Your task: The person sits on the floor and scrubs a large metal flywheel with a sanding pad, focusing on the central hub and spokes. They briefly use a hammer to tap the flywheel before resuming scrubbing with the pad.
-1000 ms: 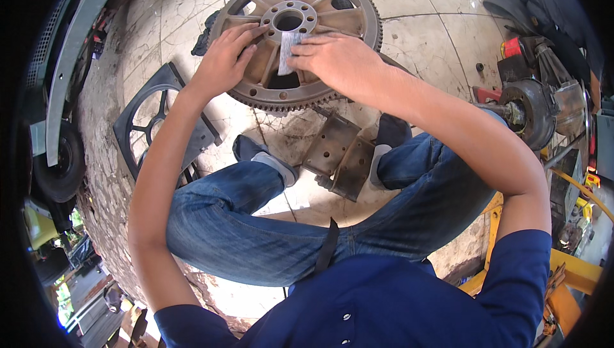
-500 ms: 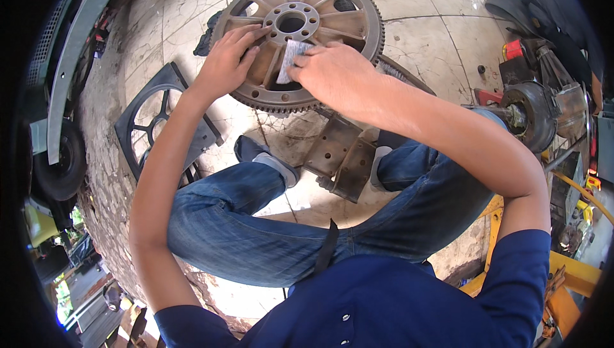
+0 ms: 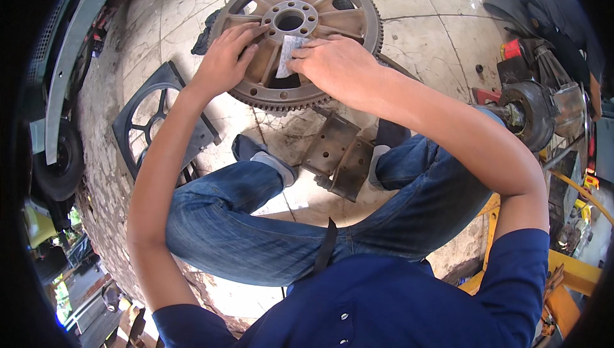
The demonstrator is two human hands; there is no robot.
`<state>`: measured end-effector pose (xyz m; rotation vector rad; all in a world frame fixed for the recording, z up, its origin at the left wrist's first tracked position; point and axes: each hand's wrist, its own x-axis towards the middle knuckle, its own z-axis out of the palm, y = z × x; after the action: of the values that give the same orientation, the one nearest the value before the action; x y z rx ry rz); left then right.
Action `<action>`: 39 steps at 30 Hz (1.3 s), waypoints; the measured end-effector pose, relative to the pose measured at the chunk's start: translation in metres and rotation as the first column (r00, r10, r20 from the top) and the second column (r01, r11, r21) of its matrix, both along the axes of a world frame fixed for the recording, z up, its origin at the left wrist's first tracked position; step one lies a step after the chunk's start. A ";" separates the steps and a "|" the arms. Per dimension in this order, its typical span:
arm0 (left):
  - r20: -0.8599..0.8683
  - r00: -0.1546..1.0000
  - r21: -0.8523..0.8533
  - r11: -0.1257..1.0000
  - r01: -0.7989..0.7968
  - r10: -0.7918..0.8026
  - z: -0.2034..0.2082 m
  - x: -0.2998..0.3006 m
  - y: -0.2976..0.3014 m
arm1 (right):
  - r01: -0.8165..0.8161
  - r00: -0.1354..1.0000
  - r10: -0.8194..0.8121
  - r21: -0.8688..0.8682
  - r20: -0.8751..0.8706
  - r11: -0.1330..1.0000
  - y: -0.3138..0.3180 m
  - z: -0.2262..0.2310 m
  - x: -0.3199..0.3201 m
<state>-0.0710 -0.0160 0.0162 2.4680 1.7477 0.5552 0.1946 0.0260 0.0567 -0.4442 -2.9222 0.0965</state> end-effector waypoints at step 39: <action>-0.054 0.970 0.153 0.962 -0.226 0.236 -0.004 -0.030 0.001 | 0.176 0.983 -0.168 0.115 -0.076 0.978 0.060 -0.039 0.008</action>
<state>-0.1006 -0.0151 0.0121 2.4186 2.1143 0.6413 0.2023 0.0863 0.0174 -0.6571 -2.7912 -0.0876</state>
